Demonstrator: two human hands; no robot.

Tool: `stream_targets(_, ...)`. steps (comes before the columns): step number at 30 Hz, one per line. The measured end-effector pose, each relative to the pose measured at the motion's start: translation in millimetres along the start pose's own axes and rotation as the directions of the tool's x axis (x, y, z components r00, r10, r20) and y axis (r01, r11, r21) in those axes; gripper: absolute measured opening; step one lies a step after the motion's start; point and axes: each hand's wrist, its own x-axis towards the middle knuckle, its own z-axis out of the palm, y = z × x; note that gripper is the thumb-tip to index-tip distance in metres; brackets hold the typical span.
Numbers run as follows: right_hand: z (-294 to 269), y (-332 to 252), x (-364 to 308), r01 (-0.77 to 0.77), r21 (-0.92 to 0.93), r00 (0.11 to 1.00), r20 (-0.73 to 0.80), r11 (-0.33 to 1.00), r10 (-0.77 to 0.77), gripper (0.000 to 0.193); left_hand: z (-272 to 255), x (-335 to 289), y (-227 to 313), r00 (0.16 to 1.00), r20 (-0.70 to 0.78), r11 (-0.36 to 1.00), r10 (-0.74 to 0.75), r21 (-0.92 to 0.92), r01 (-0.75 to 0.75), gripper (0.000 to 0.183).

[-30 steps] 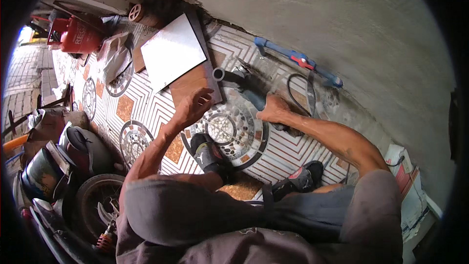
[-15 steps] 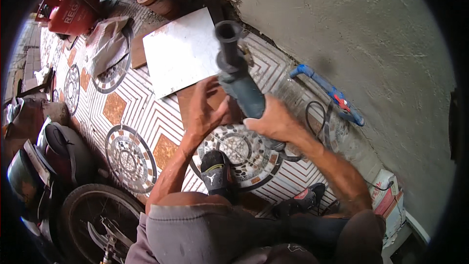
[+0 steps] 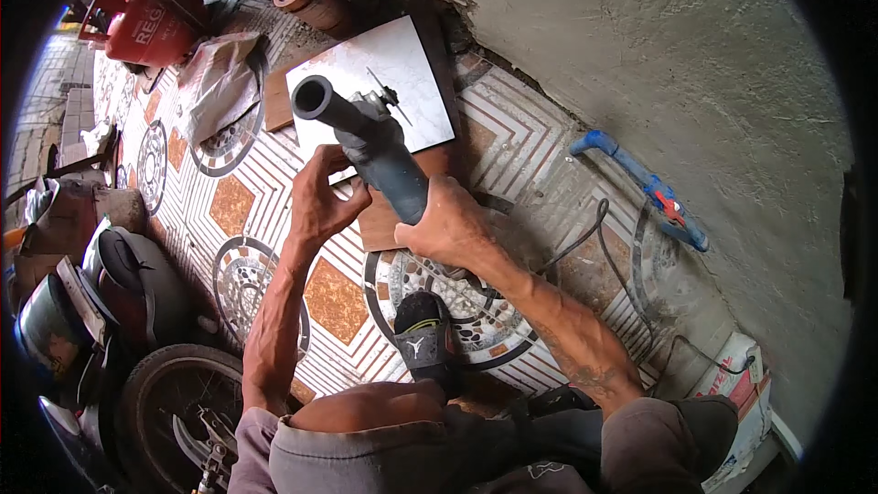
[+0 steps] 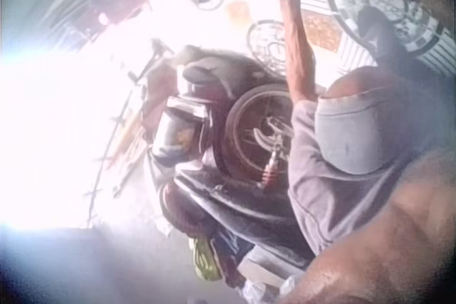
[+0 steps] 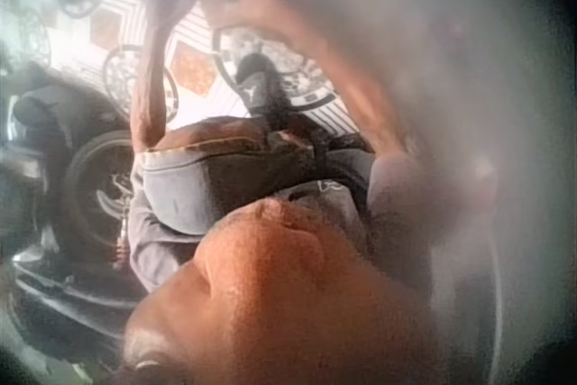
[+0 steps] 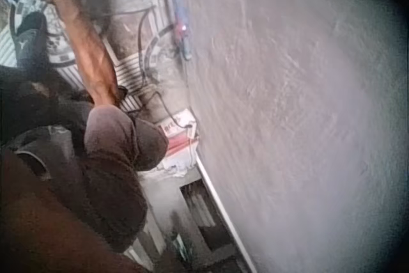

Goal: The person gathers wooden boards, plugs an angle grinder into an extension cord, positions a tile on top of the boards, and cuts it with the angle grinder.

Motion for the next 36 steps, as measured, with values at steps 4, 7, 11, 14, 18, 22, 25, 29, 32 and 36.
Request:
stream_targets(4, -3, 1, 6, 0.046, 0.035, 0.993, -0.109, 0.998, -0.042, 0.045, 1, 16, -6, 0.996, 0.063, 0.998, 0.058, 0.010, -0.059, 0.037)
stream_targets(7, -3, 5, 19, 0.074, -0.001, 0.985, -0.155, 0.997, -0.074, 0.048, 2, 27, -11, 0.993, 0.049, 0.994, 0.105, 0.019, -0.106, 0.037)
stream_targets(11, -15, -10, 35, -0.008, 0.008, 0.993, -0.115, 1.000, 0.009, 0.048, 14, 29, -6, 0.971, 0.059, 0.915, -0.230, -0.326, 0.236, 0.038)
stream_targets(14, -18, -9, 52, 0.039, -0.014, 0.989, -0.145, 0.999, -0.041, 0.044, 26, 42, 10, 0.817, 0.398, 0.224, -0.417, -0.826, 0.517, 0.044)
stream_targets(18, -4, -26, 72, -0.001, -0.059, 0.986, -0.165, 0.998, -0.009, 0.043, 28, 76, 17, 0.726, 0.399, 0.452, -0.560, -0.586, 0.672, 0.046)
stream_targets(22, 11, -23, 105, -0.023, 0.029, 0.970, -0.242, 0.999, 0.029, 0.056, 42, 108, 1, 0.799, 0.191, 0.659, -0.570, -0.475, 0.583, 0.049)
stream_targets(25, 14, -23, 116, -0.018, 0.011, 0.968, -0.249, 1.000, 0.020, 0.067, 39, 127, -6, 0.862, 0.086, 0.764, -0.500, -0.425, 0.486, 0.044)
stream_targets(29, 22, -23, 126, -0.063, 0.026, 0.974, -0.215, 0.998, 0.067, 0.071, 47, 150, -32, 0.863, 0.107, 0.715, -0.494, -0.514, 0.473, 0.043)
stream_targets(32, 20, -24, 139, -0.089, 0.031, 0.958, -0.272, 0.996, 0.094, 0.072, 59, 160, -34, 0.861, 0.032, 0.710, -0.508, -0.550, 0.440, 0.041)
stream_targets(36, 20, -32, 156, -0.138, -0.009, 0.952, -0.276, 0.990, 0.130, 0.064, 63, 175, -64, 0.858, 0.024, 0.675, -0.513, -0.605, 0.421, 0.041)
